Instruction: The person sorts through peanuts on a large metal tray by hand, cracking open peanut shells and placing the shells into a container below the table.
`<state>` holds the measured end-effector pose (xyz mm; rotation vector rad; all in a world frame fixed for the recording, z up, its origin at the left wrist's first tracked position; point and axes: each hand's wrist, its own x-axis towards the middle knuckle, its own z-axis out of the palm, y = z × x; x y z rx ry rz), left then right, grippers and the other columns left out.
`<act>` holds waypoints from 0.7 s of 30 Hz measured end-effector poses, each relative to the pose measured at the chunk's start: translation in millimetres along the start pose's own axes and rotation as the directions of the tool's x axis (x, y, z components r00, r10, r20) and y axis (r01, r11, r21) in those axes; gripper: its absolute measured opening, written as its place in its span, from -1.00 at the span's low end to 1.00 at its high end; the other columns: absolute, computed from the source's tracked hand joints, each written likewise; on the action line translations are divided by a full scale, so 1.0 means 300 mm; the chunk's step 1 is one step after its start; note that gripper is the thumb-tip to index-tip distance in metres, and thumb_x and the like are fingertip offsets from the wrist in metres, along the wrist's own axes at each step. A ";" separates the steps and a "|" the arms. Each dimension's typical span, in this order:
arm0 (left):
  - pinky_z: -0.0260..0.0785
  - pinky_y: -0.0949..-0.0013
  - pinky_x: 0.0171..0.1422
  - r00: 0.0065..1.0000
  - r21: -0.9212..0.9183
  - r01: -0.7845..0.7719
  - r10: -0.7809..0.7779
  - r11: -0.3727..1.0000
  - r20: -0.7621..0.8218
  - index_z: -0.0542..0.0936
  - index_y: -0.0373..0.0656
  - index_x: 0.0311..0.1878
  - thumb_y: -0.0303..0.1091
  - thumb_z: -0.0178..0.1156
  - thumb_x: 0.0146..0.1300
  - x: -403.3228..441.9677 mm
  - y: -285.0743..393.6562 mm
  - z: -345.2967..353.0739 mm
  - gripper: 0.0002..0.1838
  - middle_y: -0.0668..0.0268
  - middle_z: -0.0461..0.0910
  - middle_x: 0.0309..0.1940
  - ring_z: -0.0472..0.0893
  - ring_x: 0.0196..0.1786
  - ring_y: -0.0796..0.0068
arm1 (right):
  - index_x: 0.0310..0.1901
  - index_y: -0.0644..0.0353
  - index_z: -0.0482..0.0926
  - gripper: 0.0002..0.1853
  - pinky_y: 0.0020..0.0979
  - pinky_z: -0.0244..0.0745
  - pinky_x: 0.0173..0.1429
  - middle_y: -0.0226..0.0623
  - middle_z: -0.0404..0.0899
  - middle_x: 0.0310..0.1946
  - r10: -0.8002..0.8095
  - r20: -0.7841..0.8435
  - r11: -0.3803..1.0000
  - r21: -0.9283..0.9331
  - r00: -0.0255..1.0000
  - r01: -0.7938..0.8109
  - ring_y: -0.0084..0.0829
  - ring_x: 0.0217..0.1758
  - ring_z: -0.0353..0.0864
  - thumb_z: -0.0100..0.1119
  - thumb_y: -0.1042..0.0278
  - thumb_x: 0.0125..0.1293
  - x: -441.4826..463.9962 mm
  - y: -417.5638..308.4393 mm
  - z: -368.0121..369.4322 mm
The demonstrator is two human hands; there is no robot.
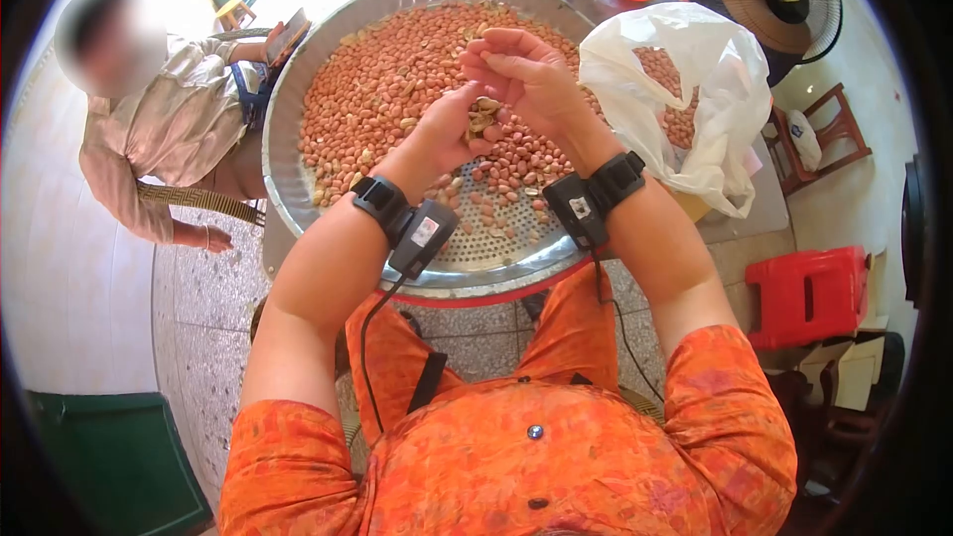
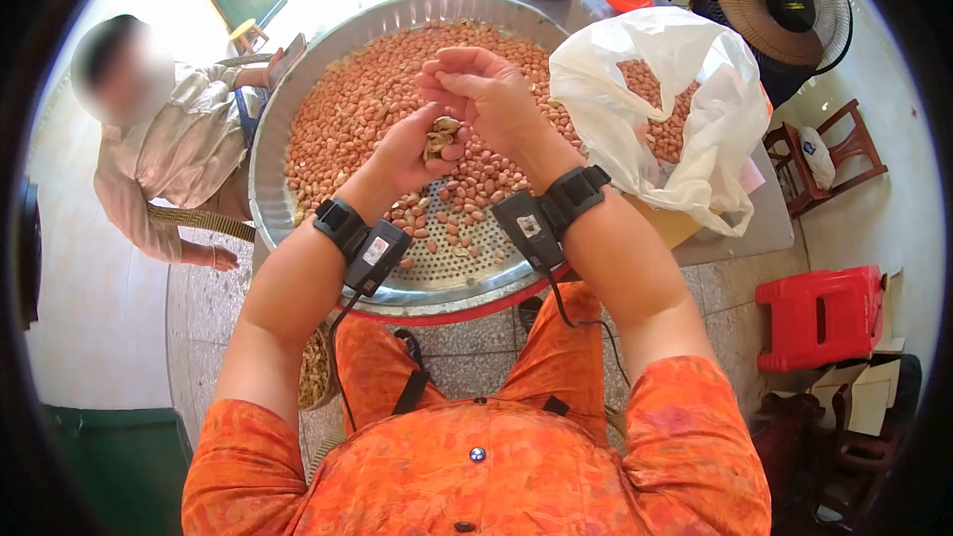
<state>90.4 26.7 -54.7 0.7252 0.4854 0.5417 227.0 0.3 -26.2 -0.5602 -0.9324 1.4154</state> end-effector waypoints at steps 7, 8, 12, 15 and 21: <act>0.09 0.64 -0.70 0.999 -0.042 -0.036 0.036 0.998 0.002 0.36 -0.11 -0.19 -0.08 -0.24 0.32 -0.012 0.018 -0.004 -0.69 0.30 0.39 -0.49 0.32 -0.59 0.58 | -0.16 0.30 0.43 -0.75 -0.53 0.43 -0.17 -0.25 0.52 -0.30 -0.208 -0.115 0.850 -0.513 0.971 0.122 -0.53 -0.27 0.50 0.02 0.50 0.08 0.011 -0.016 -0.034; 0.09 0.64 -0.70 0.999 -0.042 -0.036 0.036 0.998 0.000 0.36 -0.11 -0.19 -0.08 -0.24 0.32 -0.014 0.020 -0.005 -0.69 0.30 0.39 -0.49 0.32 -0.59 0.58 | -0.18 0.29 0.46 -0.77 -0.57 0.38 -0.19 -0.31 0.52 -0.34 -0.203 -0.075 0.763 -0.636 0.976 0.110 -0.58 -0.30 0.47 0.02 0.48 0.07 0.005 -0.011 -0.029; 0.11 0.61 -0.68 0.990 -0.082 -0.139 0.138 0.987 -0.022 0.38 -0.13 -0.14 -0.05 -0.28 0.33 -0.011 0.030 -0.015 -0.63 0.30 0.40 -0.48 0.33 -0.59 0.57 | -0.20 0.29 0.48 -0.76 -0.61 0.34 -0.20 -0.41 0.50 -0.42 0.085 -0.078 0.757 -0.643 0.993 -0.115 -0.64 -0.33 0.44 0.05 0.43 0.06 -0.019 -0.013 0.005; 0.13 0.59 -0.67 0.985 -0.087 -0.171 0.168 0.981 -0.038 0.39 -0.15 -0.13 -0.05 -0.29 0.33 -0.014 0.033 -0.009 -0.62 0.30 0.40 -0.48 0.33 -0.60 0.56 | -0.24 0.32 0.47 -0.76 -0.59 0.36 -0.24 -0.38 0.51 -0.40 0.145 -0.113 0.759 -0.624 0.983 -0.184 -0.63 -0.36 0.45 0.07 0.40 0.06 -0.020 -0.014 0.018; 0.11 0.57 -0.67 0.952 0.252 -0.249 0.284 0.935 -0.113 0.33 -0.13 -0.12 -0.17 -0.29 0.34 -0.014 0.015 0.005 -0.72 0.30 0.37 -0.52 0.30 -0.64 0.56 | -0.29 0.35 0.48 -0.76 -0.57 0.37 -0.26 -0.33 0.51 -0.41 0.217 -0.141 0.722 -0.643 0.966 -0.256 -0.59 -0.36 0.46 0.13 0.35 0.05 -0.002 0.000 -0.023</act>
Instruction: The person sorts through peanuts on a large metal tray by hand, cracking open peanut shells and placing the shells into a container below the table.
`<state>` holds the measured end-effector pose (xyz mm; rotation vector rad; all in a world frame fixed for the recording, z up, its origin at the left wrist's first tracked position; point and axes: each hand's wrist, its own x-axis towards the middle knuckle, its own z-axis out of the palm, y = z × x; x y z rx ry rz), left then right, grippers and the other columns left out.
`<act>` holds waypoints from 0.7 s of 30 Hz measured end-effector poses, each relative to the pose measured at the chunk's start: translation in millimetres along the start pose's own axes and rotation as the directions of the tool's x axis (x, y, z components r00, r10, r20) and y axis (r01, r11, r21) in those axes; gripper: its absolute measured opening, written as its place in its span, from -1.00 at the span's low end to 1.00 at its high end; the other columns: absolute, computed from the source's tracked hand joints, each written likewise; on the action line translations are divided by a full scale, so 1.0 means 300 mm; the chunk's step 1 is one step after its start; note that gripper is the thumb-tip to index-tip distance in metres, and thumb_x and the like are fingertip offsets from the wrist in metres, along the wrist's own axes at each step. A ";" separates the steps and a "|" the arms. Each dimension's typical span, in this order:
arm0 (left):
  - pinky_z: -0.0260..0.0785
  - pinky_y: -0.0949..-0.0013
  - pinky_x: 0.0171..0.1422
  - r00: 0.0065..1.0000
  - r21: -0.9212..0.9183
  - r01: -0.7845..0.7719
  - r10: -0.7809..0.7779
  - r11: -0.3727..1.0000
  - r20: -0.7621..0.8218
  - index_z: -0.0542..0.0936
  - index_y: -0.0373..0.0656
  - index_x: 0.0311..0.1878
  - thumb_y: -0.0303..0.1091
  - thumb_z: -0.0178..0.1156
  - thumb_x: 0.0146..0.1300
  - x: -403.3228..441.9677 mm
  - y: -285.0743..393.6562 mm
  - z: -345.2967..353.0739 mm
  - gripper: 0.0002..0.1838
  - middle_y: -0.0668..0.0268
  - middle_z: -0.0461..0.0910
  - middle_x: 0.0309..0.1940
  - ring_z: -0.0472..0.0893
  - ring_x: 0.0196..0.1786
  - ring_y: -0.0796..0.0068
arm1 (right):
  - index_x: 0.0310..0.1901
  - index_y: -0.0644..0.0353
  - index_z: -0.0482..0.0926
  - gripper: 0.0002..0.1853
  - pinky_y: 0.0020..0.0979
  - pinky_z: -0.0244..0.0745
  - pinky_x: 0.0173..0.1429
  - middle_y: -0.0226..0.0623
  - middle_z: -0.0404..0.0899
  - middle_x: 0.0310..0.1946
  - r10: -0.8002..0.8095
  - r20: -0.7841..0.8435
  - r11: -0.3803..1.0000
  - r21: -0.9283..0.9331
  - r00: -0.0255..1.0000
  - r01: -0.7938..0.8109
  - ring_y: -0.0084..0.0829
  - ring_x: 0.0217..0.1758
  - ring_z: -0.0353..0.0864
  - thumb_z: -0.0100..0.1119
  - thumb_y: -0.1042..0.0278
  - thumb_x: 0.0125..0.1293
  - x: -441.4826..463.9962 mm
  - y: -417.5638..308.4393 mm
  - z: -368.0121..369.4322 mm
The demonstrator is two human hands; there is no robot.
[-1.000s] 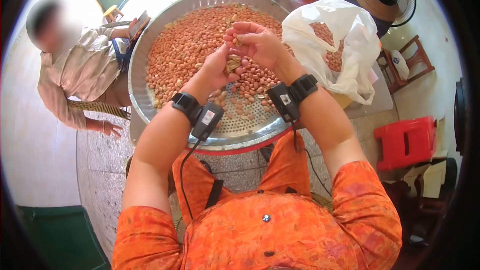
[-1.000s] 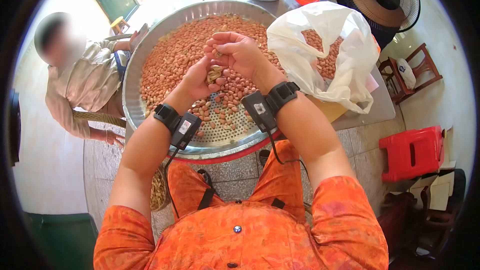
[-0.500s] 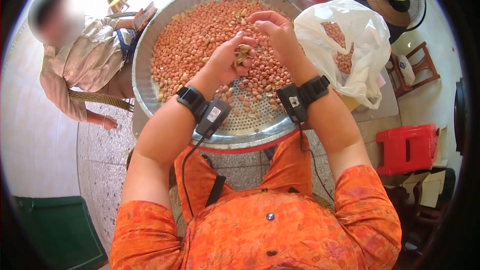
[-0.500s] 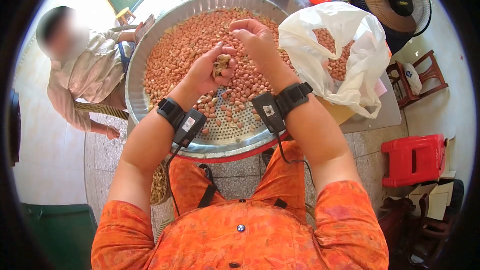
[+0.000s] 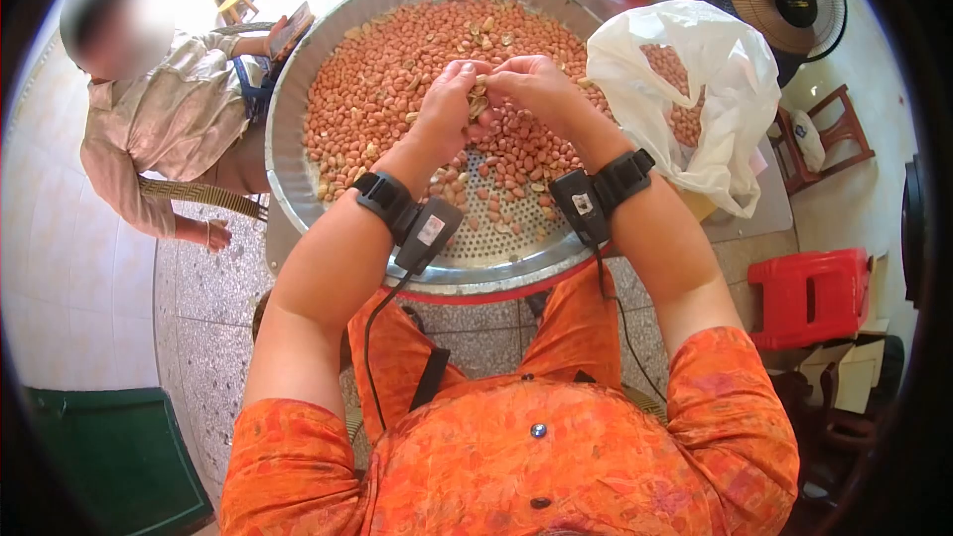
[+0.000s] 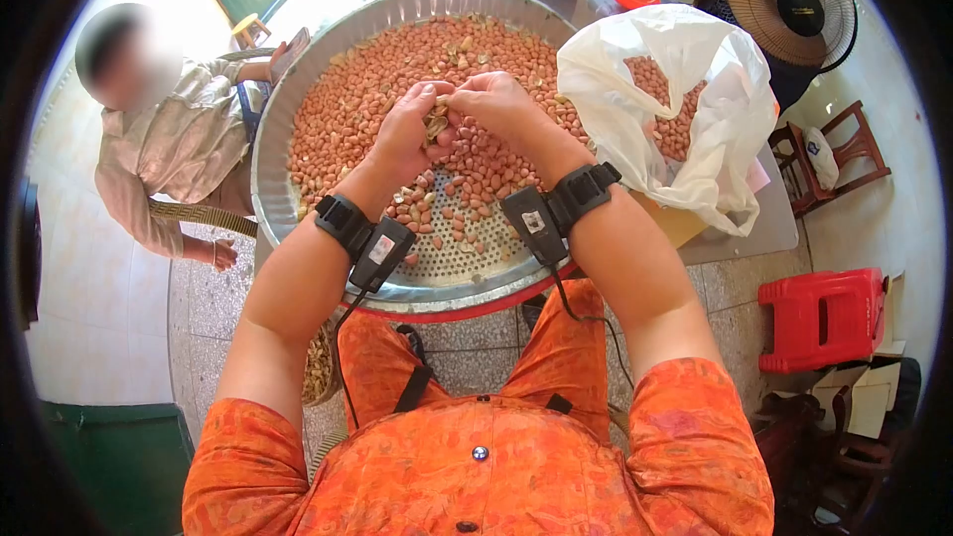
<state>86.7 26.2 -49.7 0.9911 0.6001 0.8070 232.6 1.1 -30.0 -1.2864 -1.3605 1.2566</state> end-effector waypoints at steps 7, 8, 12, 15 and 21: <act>0.06 0.60 -0.69 1.000 -0.004 0.006 -0.006 1.000 0.000 0.31 -0.10 -0.22 -0.24 -0.25 0.32 -0.002 0.012 -0.008 -0.81 0.35 0.35 -0.56 0.29 -0.66 0.61 | -0.32 0.28 0.50 -0.78 -0.58 0.33 -0.24 -0.35 0.50 -0.43 -0.070 -0.001 0.993 0.096 0.998 0.070 -0.60 -0.34 0.45 0.19 0.33 0.02 -0.003 0.006 0.020; 0.05 0.61 -0.70 1.000 0.043 -0.004 0.005 0.999 -0.009 0.30 -0.10 -0.23 -0.23 -0.24 0.32 -0.004 0.011 -0.008 -0.82 0.36 0.34 -0.56 0.28 -0.67 0.62 | -0.32 0.28 0.50 -0.78 -0.58 0.33 -0.24 -0.35 0.50 -0.43 -0.070 -0.001 0.993 0.096 0.998 0.070 -0.60 -0.34 0.45 0.19 0.33 0.02 -0.002 0.006 0.020; 0.05 0.61 -0.72 0.997 0.201 0.042 -0.027 0.979 -0.079 0.32 -0.11 -0.26 -0.22 -0.23 0.32 -0.005 0.012 0.002 -0.80 0.38 0.33 -0.58 0.26 -0.69 0.62 | -0.29 0.27 0.50 -0.78 -0.57 0.34 -0.24 -0.38 0.50 -0.41 -0.073 0.030 0.996 -0.051 0.997 0.074 -0.61 -0.33 0.44 0.17 0.35 0.03 0.007 0.022 0.019; 0.17 0.54 -0.64 0.995 0.403 -0.063 0.090 0.913 -0.050 0.40 -0.18 -0.27 -0.24 -0.21 0.31 0.029 -0.029 -0.031 -0.76 0.35 0.38 -0.55 0.35 -0.64 0.56 | -0.31 0.27 0.49 -0.81 -0.56 0.35 -0.27 -0.38 0.50 -0.43 -0.056 0.023 0.993 -0.106 0.998 0.058 -0.62 -0.35 0.44 0.12 0.38 0.03 0.005 0.033 0.030; 0.29 0.44 -0.37 0.891 0.973 -0.174 0.444 0.151 0.091 0.48 -0.29 -0.22 -0.26 -0.11 0.27 0.040 -0.029 -0.050 -0.72 0.33 0.46 -0.51 0.47 -0.44 0.52 | -0.33 0.31 0.47 -0.84 -0.57 0.39 -0.41 -0.34 0.49 -0.43 0.077 0.141 0.995 -0.070 0.987 -0.068 -0.57 -0.47 0.46 -0.05 0.44 0.07 0.015 0.050 0.047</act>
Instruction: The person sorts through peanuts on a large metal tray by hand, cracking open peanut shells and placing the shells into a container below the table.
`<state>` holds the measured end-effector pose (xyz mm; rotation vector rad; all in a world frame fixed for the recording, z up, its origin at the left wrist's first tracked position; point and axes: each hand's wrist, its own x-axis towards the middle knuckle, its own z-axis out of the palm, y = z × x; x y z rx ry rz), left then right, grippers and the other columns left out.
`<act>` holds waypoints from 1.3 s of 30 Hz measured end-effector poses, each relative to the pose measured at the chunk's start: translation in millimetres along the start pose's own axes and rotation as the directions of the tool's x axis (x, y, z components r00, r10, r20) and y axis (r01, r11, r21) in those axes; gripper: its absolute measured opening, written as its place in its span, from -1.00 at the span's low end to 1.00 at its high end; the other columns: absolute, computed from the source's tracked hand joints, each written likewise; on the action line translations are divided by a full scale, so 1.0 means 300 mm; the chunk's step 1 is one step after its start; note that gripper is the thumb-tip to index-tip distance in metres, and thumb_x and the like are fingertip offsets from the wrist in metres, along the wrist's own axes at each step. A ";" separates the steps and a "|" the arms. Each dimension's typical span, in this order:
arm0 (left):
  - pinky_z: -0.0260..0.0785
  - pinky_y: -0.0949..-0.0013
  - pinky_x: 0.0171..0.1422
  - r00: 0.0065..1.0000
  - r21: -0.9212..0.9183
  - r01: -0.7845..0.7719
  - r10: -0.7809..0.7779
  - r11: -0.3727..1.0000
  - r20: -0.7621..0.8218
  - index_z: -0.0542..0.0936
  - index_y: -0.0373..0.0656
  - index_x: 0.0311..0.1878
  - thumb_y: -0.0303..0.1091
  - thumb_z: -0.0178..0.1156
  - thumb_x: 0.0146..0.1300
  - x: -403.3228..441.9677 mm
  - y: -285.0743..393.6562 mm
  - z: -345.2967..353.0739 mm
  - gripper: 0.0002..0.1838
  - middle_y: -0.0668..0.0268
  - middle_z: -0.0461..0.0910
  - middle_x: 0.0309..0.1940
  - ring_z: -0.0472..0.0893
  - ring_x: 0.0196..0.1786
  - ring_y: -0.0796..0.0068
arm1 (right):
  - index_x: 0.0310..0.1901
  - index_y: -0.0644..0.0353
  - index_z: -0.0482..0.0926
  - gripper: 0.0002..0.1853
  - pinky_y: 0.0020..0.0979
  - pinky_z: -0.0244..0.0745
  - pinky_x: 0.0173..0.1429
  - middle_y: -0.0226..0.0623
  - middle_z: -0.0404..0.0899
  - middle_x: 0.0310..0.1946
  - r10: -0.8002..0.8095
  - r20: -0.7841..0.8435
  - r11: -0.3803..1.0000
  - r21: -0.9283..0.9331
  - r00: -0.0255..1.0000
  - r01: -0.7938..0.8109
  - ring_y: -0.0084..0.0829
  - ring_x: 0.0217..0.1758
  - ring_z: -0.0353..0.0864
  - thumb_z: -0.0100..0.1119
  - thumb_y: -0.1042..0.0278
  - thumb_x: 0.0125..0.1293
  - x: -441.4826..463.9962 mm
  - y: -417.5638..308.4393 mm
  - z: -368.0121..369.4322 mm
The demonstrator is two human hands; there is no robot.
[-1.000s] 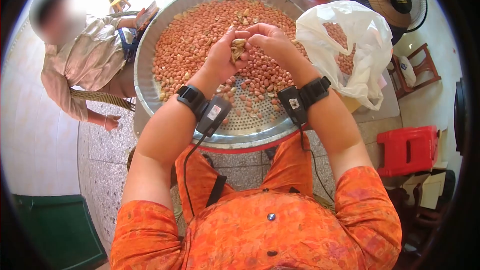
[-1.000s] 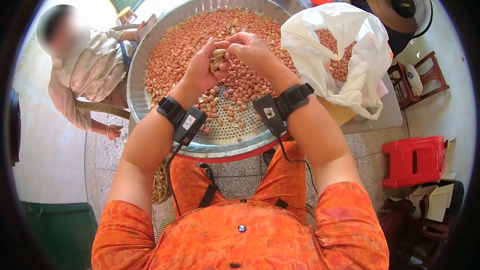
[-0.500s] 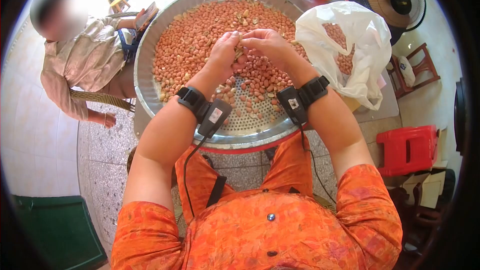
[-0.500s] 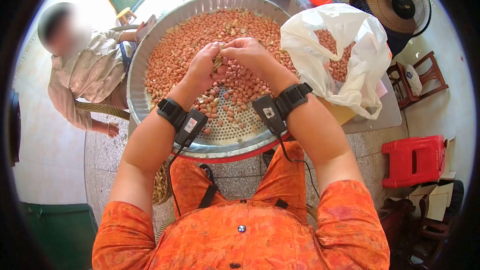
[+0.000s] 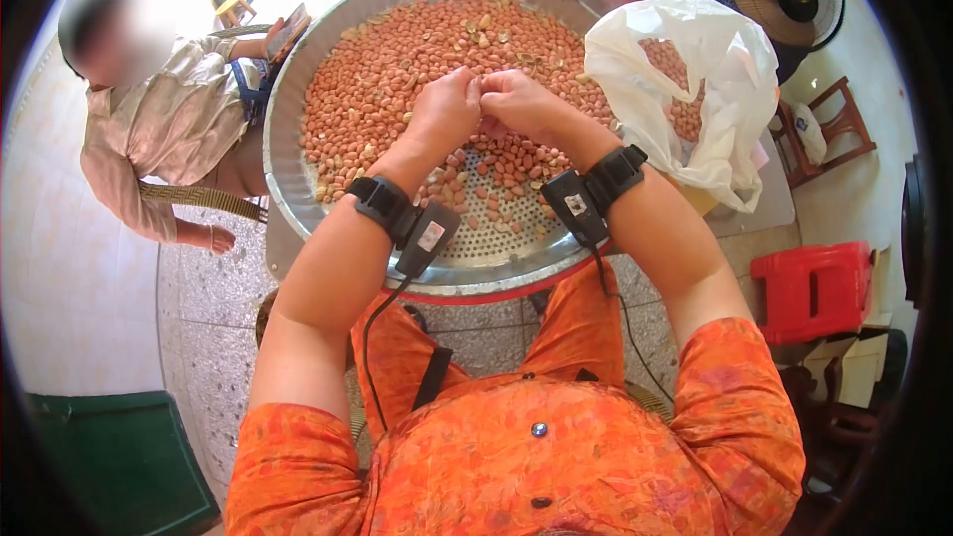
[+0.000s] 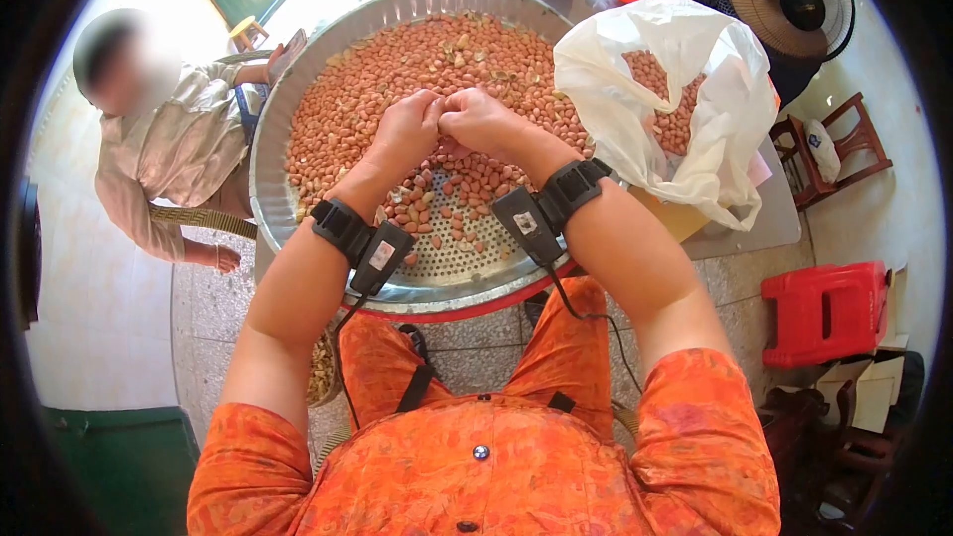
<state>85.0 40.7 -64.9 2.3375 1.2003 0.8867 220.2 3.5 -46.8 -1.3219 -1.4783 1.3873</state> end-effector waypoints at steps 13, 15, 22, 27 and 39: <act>-0.03 0.66 -0.68 0.888 -0.904 0.423 -0.222 0.057 0.402 0.32 -0.23 -0.02 -0.32 -0.18 0.30 0.036 -0.014 -0.199 -0.74 0.47 0.27 -0.60 0.14 -0.65 0.73 | -0.29 0.28 0.50 -0.78 -0.54 0.37 -0.42 -0.34 0.51 -0.49 -0.229 -0.454 0.969 -0.191 0.861 0.157 -0.58 -0.50 0.46 -0.05 0.44 0.03 0.040 0.034 -0.097; -0.04 0.66 -0.68 0.902 -0.903 0.410 -0.208 0.133 0.379 0.34 -0.23 -0.05 -0.31 -0.18 0.30 0.029 -0.009 -0.272 -0.74 0.46 0.27 -0.61 0.14 -0.66 0.72 | -0.34 0.26 0.55 -0.78 -0.48 0.41 -0.32 -0.30 0.53 -0.50 -0.269 -0.484 0.958 -0.221 0.833 0.181 -0.51 -0.44 0.50 -0.02 0.39 -0.02 0.058 0.064 -0.108; -0.06 0.72 -0.69 0.945 -0.817 0.293 -0.281 0.497 0.168 0.27 -0.34 0.02 -0.30 -0.08 0.26 -0.284 0.006 -0.712 -0.65 0.51 0.17 -0.66 0.09 -0.71 0.79 | -0.25 0.25 0.54 -0.76 -0.54 0.37 -0.43 -0.38 0.51 -0.50 -0.299 -0.364 0.935 -0.297 0.882 0.194 -0.59 -0.50 0.45 0.02 0.36 0.03 0.078 0.085 -0.159; 0.13 0.67 -0.71 0.764 -0.630 0.578 -0.615 0.519 0.194 0.43 -0.25 -0.18 -0.19 0.02 0.22 -0.677 -0.314 -0.836 -0.71 0.46 0.38 -0.56 0.29 -0.68 0.74 | -0.18 0.19 0.49 -0.79 -0.71 0.24 -0.53 -0.50 0.47 -0.53 -0.296 -0.236 0.944 -0.220 0.925 0.246 -0.75 -0.56 0.34 0.01 0.39 0.15 0.084 0.112 -0.175; 0.15 0.08 0.07 0.220 0.037 0.972 -0.952 0.233 0.214 0.24 -0.02 0.17 0.14 -0.03 0.13 -1.021 -0.657 -0.693 -0.38 0.27 0.35 0.02 0.30 0.08 0.34 | -0.12 0.10 0.47 -0.76 -0.75 0.23 -0.44 -0.61 0.47 -0.42 -0.221 -0.175 0.939 -0.305 0.959 0.161 -0.84 -0.44 0.34 -0.03 0.26 0.21 0.100 0.134 -0.228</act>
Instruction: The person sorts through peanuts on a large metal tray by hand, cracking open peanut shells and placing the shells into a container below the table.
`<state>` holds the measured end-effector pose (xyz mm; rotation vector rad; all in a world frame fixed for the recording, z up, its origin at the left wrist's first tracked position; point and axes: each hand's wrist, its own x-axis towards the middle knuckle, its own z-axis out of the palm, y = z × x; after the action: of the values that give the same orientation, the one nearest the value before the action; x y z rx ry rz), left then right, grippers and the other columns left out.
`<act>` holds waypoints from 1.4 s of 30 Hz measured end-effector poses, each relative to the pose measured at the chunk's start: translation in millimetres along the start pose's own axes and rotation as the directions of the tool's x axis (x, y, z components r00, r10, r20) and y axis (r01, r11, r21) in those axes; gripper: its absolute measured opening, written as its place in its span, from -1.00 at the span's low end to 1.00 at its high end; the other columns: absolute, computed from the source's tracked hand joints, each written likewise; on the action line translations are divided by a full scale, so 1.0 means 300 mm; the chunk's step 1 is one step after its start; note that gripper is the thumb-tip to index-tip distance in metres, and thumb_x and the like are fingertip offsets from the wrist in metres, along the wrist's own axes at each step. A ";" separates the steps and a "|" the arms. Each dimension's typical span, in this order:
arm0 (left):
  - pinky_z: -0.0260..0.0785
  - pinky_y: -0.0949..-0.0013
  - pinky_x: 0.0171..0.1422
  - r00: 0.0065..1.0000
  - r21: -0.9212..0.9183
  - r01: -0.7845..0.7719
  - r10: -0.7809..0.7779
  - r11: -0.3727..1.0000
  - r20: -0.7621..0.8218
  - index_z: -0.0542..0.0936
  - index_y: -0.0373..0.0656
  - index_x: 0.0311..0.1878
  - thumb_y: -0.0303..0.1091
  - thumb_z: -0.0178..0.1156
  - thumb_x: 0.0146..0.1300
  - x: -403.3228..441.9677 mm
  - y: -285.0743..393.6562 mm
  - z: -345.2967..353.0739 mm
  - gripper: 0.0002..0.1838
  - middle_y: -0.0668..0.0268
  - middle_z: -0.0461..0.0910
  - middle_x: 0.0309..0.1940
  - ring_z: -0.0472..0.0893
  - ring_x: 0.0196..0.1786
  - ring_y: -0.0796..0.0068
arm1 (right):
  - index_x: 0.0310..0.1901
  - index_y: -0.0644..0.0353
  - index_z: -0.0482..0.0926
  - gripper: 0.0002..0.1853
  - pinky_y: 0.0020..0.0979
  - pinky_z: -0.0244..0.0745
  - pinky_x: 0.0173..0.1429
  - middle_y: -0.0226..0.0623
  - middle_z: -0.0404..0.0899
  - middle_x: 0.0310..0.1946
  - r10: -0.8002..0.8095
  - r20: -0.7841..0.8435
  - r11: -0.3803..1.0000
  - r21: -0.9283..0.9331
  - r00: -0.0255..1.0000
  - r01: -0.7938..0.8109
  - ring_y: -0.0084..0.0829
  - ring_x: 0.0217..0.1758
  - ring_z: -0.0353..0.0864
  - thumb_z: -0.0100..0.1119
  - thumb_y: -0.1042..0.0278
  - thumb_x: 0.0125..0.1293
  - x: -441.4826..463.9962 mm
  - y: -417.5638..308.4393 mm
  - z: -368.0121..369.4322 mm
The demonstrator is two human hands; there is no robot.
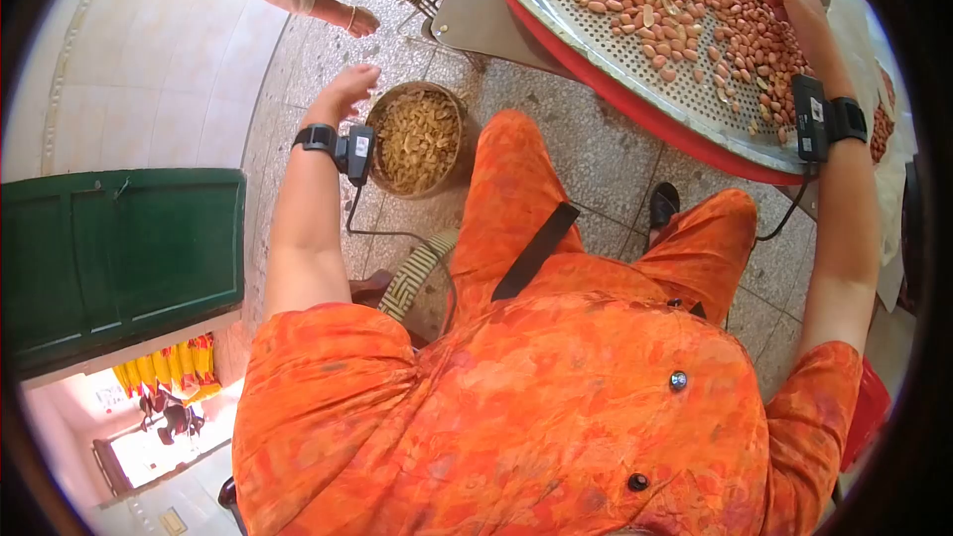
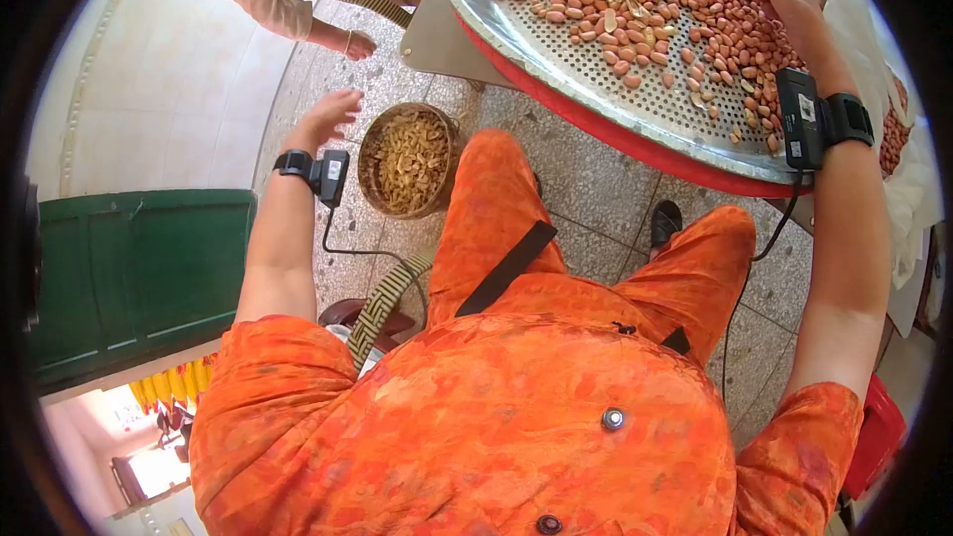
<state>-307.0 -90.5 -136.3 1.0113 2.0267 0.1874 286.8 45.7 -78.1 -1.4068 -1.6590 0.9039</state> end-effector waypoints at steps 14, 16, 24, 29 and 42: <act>0.34 0.54 -0.15 0.387 -0.009 -0.892 0.772 0.453 0.504 0.51 -0.22 -0.13 -0.25 0.04 0.21 -0.478 0.829 0.217 -0.73 0.38 0.52 -0.36 0.49 -0.27 0.63 | -0.28 0.20 0.55 -0.75 -0.52 0.34 -0.29 -0.41 0.50 -0.46 -0.120 -0.082 0.984 -0.138 0.989 0.108 -0.59 -0.37 0.43 0.12 0.24 0.03 -0.065 -0.088 0.065; 0.33 0.49 -0.12 0.390 0.147 -0.891 0.556 0.430 0.734 0.51 -0.23 -0.13 -0.30 0.00 0.22 -0.460 0.866 0.305 -0.75 0.35 0.53 -0.33 0.48 -0.25 0.58 | -0.26 0.19 0.54 -0.74 -0.54 0.33 -0.27 -0.45 0.50 -0.44 -0.074 -0.114 0.989 -0.139 0.991 0.057 -0.62 -0.36 0.42 0.12 0.24 0.05 -0.068 -0.093 0.057; 0.37 0.36 -0.20 0.431 0.427 -0.893 0.539 0.141 0.724 0.55 -0.19 -0.25 -0.40 0.05 0.09 -0.448 1.051 0.442 -0.83 0.22 0.55 -0.39 0.54 -0.33 0.40 | -0.26 0.18 0.55 -0.76 -0.55 0.33 -0.31 -0.45 0.50 -0.46 -0.050 -0.198 0.989 -0.150 0.979 0.020 -0.65 -0.39 0.41 0.11 0.26 0.04 -0.070 -0.102 0.051; 0.37 0.35 -0.23 0.274 0.418 -0.908 0.800 0.032 0.534 0.55 -0.21 -0.38 -0.42 0.11 -0.02 -0.438 1.089 0.484 -0.88 0.23 0.54 -0.49 0.54 -0.38 0.37 | -0.28 0.19 0.54 -0.78 -0.55 0.31 -0.38 -0.47 0.48 -0.52 -0.058 -0.221 0.995 -0.093 0.974 0.038 -0.64 -0.45 0.40 0.08 0.29 0.04 -0.058 -0.096 0.066; 0.32 0.22 -0.31 0.293 0.556 -0.829 0.794 -0.067 0.533 0.47 -0.22 -0.41 -0.47 0.02 -0.08 -0.431 1.083 0.524 -0.88 0.12 0.50 -0.47 0.51 -0.35 0.17 | -0.30 0.20 0.54 -0.79 -0.51 0.30 -0.41 -0.42 0.46 -0.56 -0.175 -0.234 0.970 -0.207 0.956 0.127 -0.63 -0.48 0.39 0.08 0.30 0.05 -0.067 -0.106 0.066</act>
<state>42.7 -2.1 -6.0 2.7881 0.9992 -0.1508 257.0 20.5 -61.2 -1.4309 -1.6646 0.4683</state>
